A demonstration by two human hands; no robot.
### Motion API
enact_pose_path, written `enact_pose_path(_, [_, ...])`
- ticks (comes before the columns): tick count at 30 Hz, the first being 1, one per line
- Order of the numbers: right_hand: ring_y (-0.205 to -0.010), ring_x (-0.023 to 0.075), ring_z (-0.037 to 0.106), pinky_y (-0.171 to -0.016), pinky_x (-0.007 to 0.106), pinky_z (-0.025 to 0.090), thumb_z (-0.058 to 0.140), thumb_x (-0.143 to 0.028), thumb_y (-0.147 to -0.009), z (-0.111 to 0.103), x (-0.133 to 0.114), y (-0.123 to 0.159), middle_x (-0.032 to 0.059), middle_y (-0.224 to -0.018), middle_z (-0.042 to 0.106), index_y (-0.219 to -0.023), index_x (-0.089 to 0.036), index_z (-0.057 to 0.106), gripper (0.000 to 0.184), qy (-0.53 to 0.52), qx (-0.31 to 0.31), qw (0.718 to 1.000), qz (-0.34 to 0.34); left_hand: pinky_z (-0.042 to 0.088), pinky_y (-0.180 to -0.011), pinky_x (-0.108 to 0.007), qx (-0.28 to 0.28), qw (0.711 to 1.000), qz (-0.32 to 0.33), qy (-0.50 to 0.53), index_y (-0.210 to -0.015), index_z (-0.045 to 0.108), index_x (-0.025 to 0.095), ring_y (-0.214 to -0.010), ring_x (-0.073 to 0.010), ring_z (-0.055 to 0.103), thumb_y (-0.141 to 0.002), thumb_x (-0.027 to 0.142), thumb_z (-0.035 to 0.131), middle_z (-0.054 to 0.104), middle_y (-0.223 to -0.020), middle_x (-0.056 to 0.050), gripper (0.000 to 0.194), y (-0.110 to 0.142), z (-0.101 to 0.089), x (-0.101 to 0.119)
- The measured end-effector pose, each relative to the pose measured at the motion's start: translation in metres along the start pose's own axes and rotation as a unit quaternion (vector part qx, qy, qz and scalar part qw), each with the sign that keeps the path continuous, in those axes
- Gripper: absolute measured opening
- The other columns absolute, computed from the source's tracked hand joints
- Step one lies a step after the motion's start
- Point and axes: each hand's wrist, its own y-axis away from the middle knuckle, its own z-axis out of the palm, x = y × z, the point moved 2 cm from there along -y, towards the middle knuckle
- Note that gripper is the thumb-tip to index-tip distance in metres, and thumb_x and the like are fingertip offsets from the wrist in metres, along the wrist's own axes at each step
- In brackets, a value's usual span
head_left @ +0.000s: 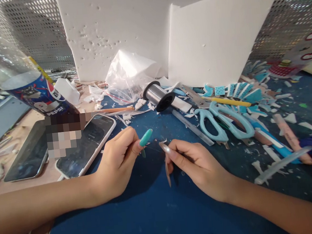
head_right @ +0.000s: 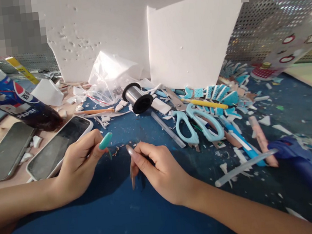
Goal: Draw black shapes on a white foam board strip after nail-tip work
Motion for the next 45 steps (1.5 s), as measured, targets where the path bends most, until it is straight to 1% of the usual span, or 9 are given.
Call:
enact_pose_path(3, [-0.060, 0.0106, 0.060, -0.058, 0.022, 0.048, 0.044, -0.030, -0.098, 0.000, 0.000, 0.000, 0.0001, -0.066, 0.059, -0.071, -0.018, 0.056, 0.031, 0.008, 0.004, 1.000, -0.009, 0.029, -0.052, -0.024, 0.036, 0.998, 0.044, -0.002, -0.069, 0.034, 0.020, -0.056, -0.0106, 0.034, -0.094, 0.014, 0.041, 0.037, -0.064, 0.003, 0.027, 0.002, -0.001, -0.001])
enact_pose_path(11, [-0.064, 0.0134, 0.061, -0.062, 0.025, 0.051, 0.041, -0.032, -0.098, 0.003, -0.001, 0.002, 0.0018, -0.066, 0.060, -0.072, -0.019, 0.056, 0.033, 0.060, -0.003, 0.998, -0.012, 0.037, -0.055, -0.024, 0.043, 0.983, 0.173, -0.045, -0.075, 0.043, 0.020, -0.061, -0.0115, 0.042, -0.092, 0.008, 0.041, 0.044, -0.072, 0.000, 0.020, 0.008, -0.004, -0.002])
enact_pose_path(20, [-0.059, 0.0130, 0.058, -0.059, 0.026, 0.045, 0.043, -0.022, -0.095, 0.002, -0.001, 0.002, 0.0006, -0.062, 0.059, -0.065, -0.019, 0.052, 0.031, 0.135, 0.020, 0.990, -0.035, 0.037, -0.056, -0.022, 0.048, 0.984, 0.159, -0.057, -0.073, 0.042, 0.020, -0.061, -0.0096, 0.041, -0.086, -0.001, 0.043, 0.042, -0.071, 0.001, 0.025, 0.006, -0.002, 0.002])
enact_pose_path(28, [-0.061, 0.0137, 0.055, -0.063, 0.029, 0.044, 0.034, -0.031, -0.100, 0.002, -0.002, 0.004, 0.0005, -0.066, 0.055, -0.076, -0.020, 0.052, 0.032, 0.118, 0.026, 0.993, -0.015, 0.034, -0.055, -0.021, 0.015, 0.990, 0.132, -0.057, -0.071, 0.036, 0.020, -0.059, -0.0090, 0.037, -0.088, 0.002, 0.044, 0.040, -0.070, 0.003, 0.026, 0.003, 0.001, 0.001])
enact_pose_path(32, [-0.092, 0.0196, 0.055, -0.084, 0.036, 0.042, 0.030, -0.033, -0.100, 0.002, -0.003, 0.006, 0.0074, -0.096, 0.058, -0.105, -0.019, 0.052, 0.027, 0.180, 0.087, 0.977, -0.070, 0.034, -0.055, -0.020, -0.023, 0.989, 0.135, -0.048, -0.072, 0.036, 0.019, -0.058, -0.0083, 0.036, -0.089, 0.004, 0.046, 0.040, -0.070, 0.003, 0.025, 0.004, 0.004, 0.001])
enact_pose_path(35, [-0.124, 0.0257, 0.036, -0.104, 0.044, 0.027, 0.031, -0.031, -0.099, 0.003, -0.003, 0.008, 0.0126, -0.129, 0.044, -0.130, -0.019, 0.042, 0.035, 0.287, 0.127, 0.943, -0.107, 0.035, -0.055, -0.020, -0.017, 0.988, 0.144, -0.052, -0.073, 0.037, 0.019, -0.060, -0.0089, 0.037, -0.090, 0.005, 0.045, 0.039, -0.071, 0.003, 0.023, 0.003, 0.004, 0.001])
enact_pose_path(37, [-0.131, 0.0272, 0.028, -0.106, 0.047, 0.022, 0.033, -0.027, -0.099, 0.005, -0.003, 0.010, 0.0120, -0.140, 0.035, -0.138, -0.021, 0.034, 0.040, 0.340, 0.116, 0.924, -0.129, 0.034, -0.055, -0.021, -0.007, 0.986, 0.159, -0.052, -0.073, 0.037, 0.019, -0.059, -0.0090, 0.036, -0.091, 0.006, 0.044, 0.039, -0.070, 0.003, 0.023, 0.002, 0.004, 0.001])
enact_pose_path(40, [-0.128, 0.0275, 0.029, -0.104, 0.046, 0.024, 0.037, -0.023, -0.098, 0.008, -0.004, 0.013, 0.0098, -0.139, 0.038, -0.123, -0.021, 0.047, 0.028, 0.359, 0.081, 0.916, -0.160, 0.034, -0.054, -0.020, -0.007, 0.983, 0.176, -0.051, -0.073, 0.037, 0.019, -0.059, -0.0090, 0.036, -0.091, 0.005, 0.044, 0.039, -0.069, 0.003, 0.023, 0.002, 0.005, 0.002])
enact_pose_path(45, [-0.110, 0.0233, 0.040, -0.097, 0.042, 0.032, 0.039, -0.019, -0.097, 0.009, -0.004, 0.012, 0.0070, -0.112, 0.056, -0.103, -0.020, 0.052, 0.014, 0.289, 0.060, 0.943, -0.156, 0.036, -0.057, -0.021, -0.021, 0.982, 0.184, -0.038, -0.076, 0.040, 0.018, -0.061, -0.0093, 0.037, -0.091, 0.004, 0.045, 0.041, -0.071, 0.002, 0.021, 0.005, 0.008, 0.003])
